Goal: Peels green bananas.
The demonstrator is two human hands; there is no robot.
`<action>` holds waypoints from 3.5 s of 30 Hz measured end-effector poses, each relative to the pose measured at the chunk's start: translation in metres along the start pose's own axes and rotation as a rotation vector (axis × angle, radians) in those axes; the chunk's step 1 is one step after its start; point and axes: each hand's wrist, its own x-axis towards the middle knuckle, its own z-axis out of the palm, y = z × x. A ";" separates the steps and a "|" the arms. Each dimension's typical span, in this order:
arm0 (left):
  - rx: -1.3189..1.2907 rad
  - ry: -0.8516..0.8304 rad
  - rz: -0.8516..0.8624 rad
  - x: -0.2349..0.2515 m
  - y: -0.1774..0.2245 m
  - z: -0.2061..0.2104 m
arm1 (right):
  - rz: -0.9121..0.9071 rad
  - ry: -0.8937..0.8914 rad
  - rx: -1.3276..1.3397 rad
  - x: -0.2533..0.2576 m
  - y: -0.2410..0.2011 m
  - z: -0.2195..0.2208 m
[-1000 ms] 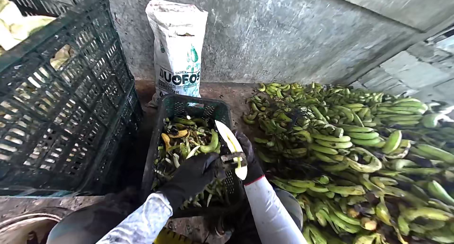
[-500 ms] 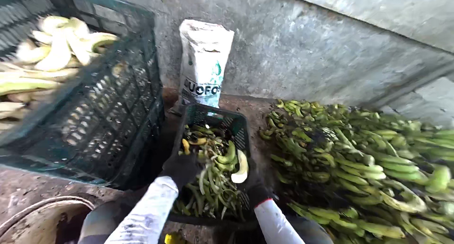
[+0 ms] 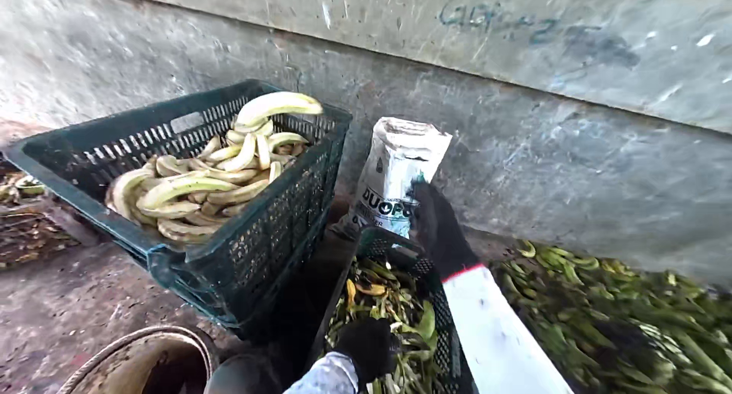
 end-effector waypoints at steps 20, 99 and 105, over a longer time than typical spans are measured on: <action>-0.537 0.379 0.190 0.006 -0.009 -0.021 | 0.842 -0.003 -0.912 -0.062 0.281 -0.030; -0.211 0.684 0.251 0.022 0.020 -0.033 | -0.057 0.016 0.829 -0.181 0.136 -0.078; -0.309 0.392 0.425 -0.016 0.051 0.006 | -0.245 0.745 0.401 -0.141 0.104 -0.102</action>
